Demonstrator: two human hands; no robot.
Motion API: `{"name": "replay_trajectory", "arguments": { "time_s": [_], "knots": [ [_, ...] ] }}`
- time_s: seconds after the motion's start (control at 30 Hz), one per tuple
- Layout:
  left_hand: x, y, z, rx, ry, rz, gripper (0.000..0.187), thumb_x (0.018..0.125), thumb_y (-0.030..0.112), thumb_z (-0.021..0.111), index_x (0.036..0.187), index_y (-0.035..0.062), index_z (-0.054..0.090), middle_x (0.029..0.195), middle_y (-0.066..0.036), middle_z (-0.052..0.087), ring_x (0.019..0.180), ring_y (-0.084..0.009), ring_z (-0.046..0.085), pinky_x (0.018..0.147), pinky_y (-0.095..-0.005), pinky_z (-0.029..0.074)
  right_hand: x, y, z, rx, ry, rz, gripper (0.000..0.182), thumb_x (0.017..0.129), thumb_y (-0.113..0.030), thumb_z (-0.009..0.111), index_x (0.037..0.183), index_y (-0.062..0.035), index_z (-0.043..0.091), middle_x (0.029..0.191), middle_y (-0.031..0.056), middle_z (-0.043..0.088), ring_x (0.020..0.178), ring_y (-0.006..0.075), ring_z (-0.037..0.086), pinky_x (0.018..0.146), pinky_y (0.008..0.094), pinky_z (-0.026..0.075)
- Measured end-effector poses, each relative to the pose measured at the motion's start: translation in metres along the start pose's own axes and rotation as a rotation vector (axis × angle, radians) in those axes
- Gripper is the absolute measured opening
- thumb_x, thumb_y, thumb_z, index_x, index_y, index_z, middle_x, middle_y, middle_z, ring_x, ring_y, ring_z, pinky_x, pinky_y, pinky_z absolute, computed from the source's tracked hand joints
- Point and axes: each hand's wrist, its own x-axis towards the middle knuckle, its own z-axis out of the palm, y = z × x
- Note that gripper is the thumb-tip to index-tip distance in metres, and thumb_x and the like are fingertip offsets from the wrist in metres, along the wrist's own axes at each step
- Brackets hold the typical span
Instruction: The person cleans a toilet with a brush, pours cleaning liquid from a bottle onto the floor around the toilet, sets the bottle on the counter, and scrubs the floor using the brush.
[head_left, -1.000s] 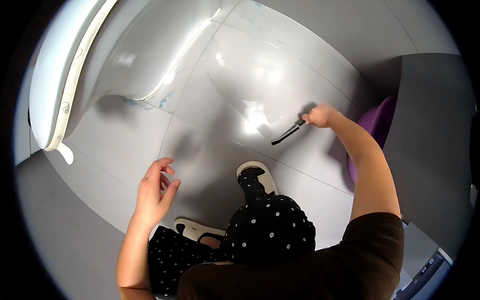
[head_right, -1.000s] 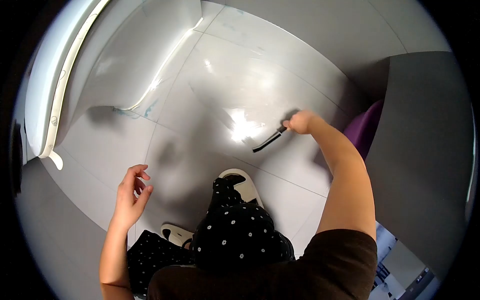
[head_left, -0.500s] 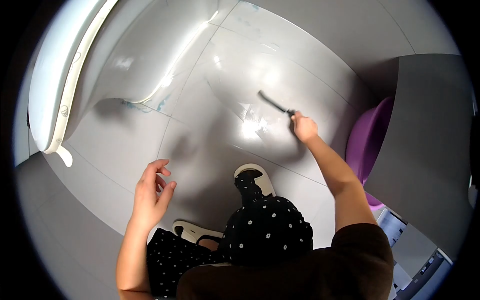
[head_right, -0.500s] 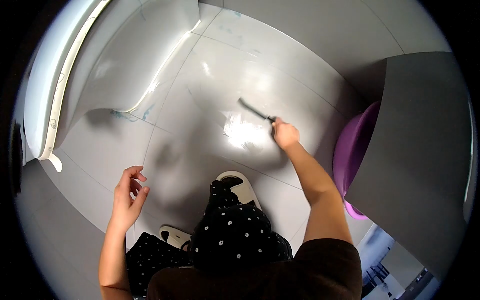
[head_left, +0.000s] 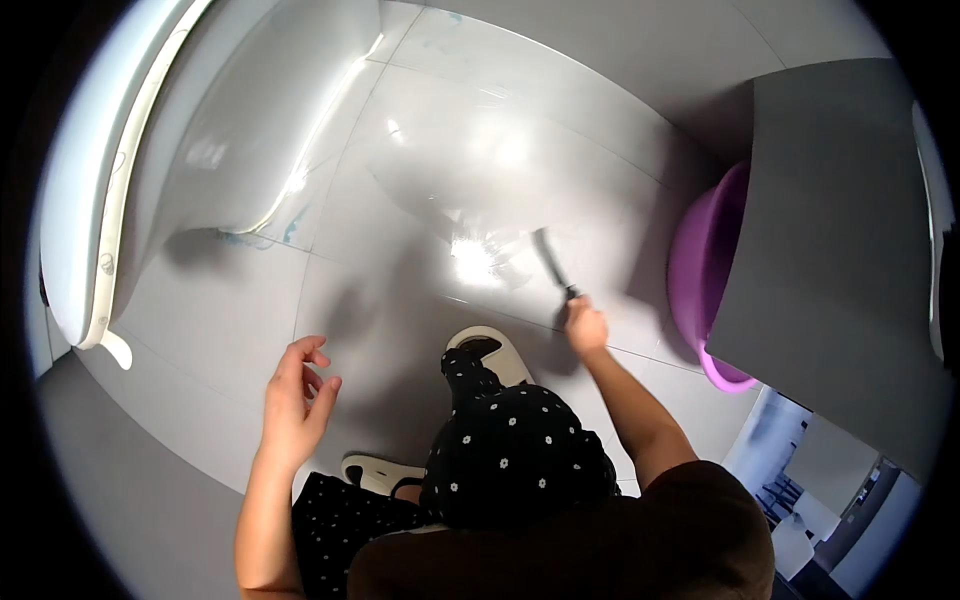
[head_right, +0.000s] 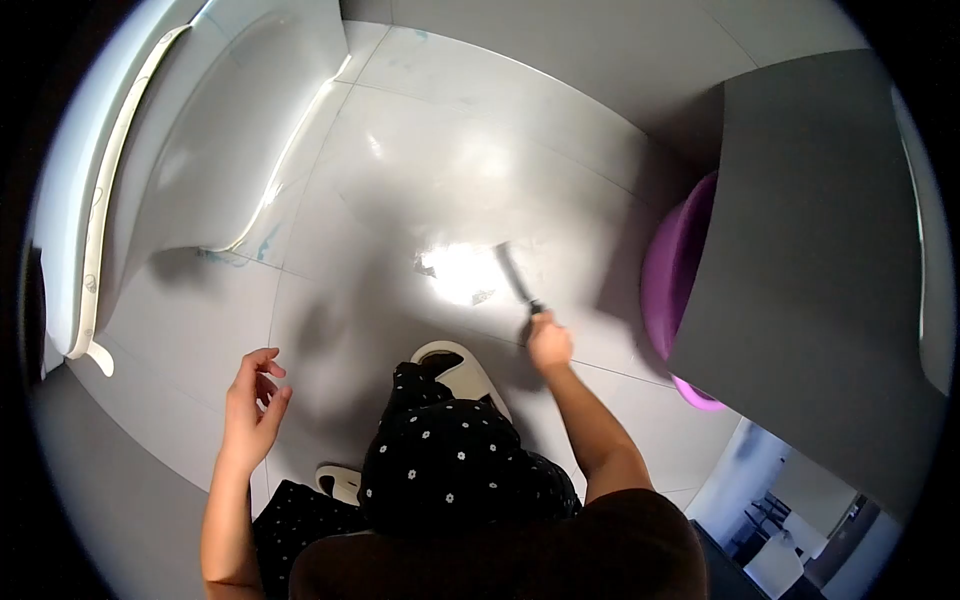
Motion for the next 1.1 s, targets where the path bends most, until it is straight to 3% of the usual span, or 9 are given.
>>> {"name": "replay_trajectory", "arguments": {
  "time_s": [0.13,0.23,0.43,0.57,0.63,0.83,0.97,1.03,1.1],
  "knots": [
    [0.003,0.001,0.000,-0.005,0.000,0.060,0.044,0.078,-0.004,0.062,0.119,0.0034,0.049,0.094,-0.008,0.055,0.064,-0.0123,0.051,0.050,-0.0227,0.042,-0.022,-0.005,0.001,-0.064,-0.113,-0.076,0.031,0.096,-0.033,0.040,0.097,-0.0050,0.053,0.078,0.0263,0.063,0.075,0.0473,0.060,0.069,0.0549,0.048],
    [0.007,0.006,0.004,-0.003,0.000,0.093,0.044,0.078,-0.003,0.062,0.119,0.0035,0.049,0.094,-0.007,0.055,0.065,-0.0126,0.050,0.051,-0.0229,0.042,-0.014,0.031,0.004,0.107,0.054,0.243,0.033,0.096,-0.035,0.039,0.098,-0.0043,0.051,0.075,0.0258,0.063,0.071,0.0462,0.060,0.066,0.0561,0.047],
    [0.022,0.027,0.020,-0.029,-0.069,0.086,0.045,0.077,-0.008,0.058,0.119,0.0031,0.049,0.094,-0.007,0.056,0.066,-0.0109,0.048,0.061,-0.0229,0.042,-0.047,0.015,0.017,-0.033,-0.129,-0.022,0.034,0.096,-0.035,0.040,0.097,-0.0036,0.052,0.076,0.0261,0.062,0.072,0.0471,0.060,0.069,0.0551,0.048],
    [0.025,0.028,0.021,-0.009,-0.074,0.104,0.045,0.077,-0.008,0.058,0.119,0.0027,0.049,0.093,-0.007,0.056,0.066,-0.0109,0.049,0.060,-0.0229,0.042,-0.006,0.032,0.008,0.236,0.194,0.396,0.038,0.096,-0.034,0.040,0.087,-0.0006,0.057,0.079,0.0273,0.062,0.080,0.0464,0.059,0.070,0.0546,0.046],
    [0.027,0.023,0.022,-0.057,-0.053,0.064,0.044,0.077,-0.008,0.058,0.119,0.0024,0.049,0.093,-0.007,0.056,0.065,-0.0108,0.048,0.060,-0.0229,0.042,-0.002,0.017,0.004,0.224,0.226,0.306,0.041,0.096,-0.035,0.039,0.087,0.0008,0.057,0.078,0.0273,0.062,0.078,0.0467,0.060,0.070,0.0544,0.046],
    [0.027,0.014,0.025,-0.024,-0.086,0.070,0.043,0.078,-0.004,0.060,0.120,0.0023,0.049,0.093,-0.008,0.055,0.064,-0.0111,0.048,0.051,-0.0227,0.041,-0.033,-0.063,0.025,0.128,-0.194,-0.222,0.043,0.096,-0.037,0.032,0.097,-0.0018,0.056,0.081,0.0261,0.062,0.076,0.0445,0.061,0.071,0.0542,0.048],
    [0.027,0.014,0.022,-0.030,-0.062,0.056,0.043,0.079,-0.004,0.060,0.119,0.0021,0.049,0.093,-0.007,0.055,0.065,-0.0110,0.049,0.052,-0.0227,0.042,0.015,-0.029,0.031,0.375,0.071,0.086,0.047,0.096,-0.034,0.035,0.079,0.0020,0.060,0.085,0.0284,0.062,0.080,0.0455,0.061,0.072,0.0525,0.047],
    [0.028,0.011,0.021,-0.042,-0.041,0.076,0.043,0.079,-0.003,0.061,0.119,0.0019,0.049,0.093,-0.007,0.055,0.065,-0.0110,0.049,0.052,-0.0224,0.042,0.031,0.000,0.011,0.405,0.256,0.332,0.044,0.096,-0.033,0.035,0.087,0.0032,0.059,0.083,0.0304,0.061,0.080,0.0463,0.061,0.072,0.0511,0.048],
    [0.031,0.008,0.024,-0.033,-0.052,0.065,0.043,0.079,-0.003,0.061,0.120,0.0020,0.049,0.093,-0.007,0.055,0.065,-0.0114,0.049,0.053,-0.0224,0.042,0.032,0.007,0.004,0.369,0.287,0.347,0.042,0.095,-0.034,0.038,0.087,0.0024,0.059,0.083,0.0292,0.062,0.079,0.0464,0.061,0.071,0.0524,0.048]
  ]
}}
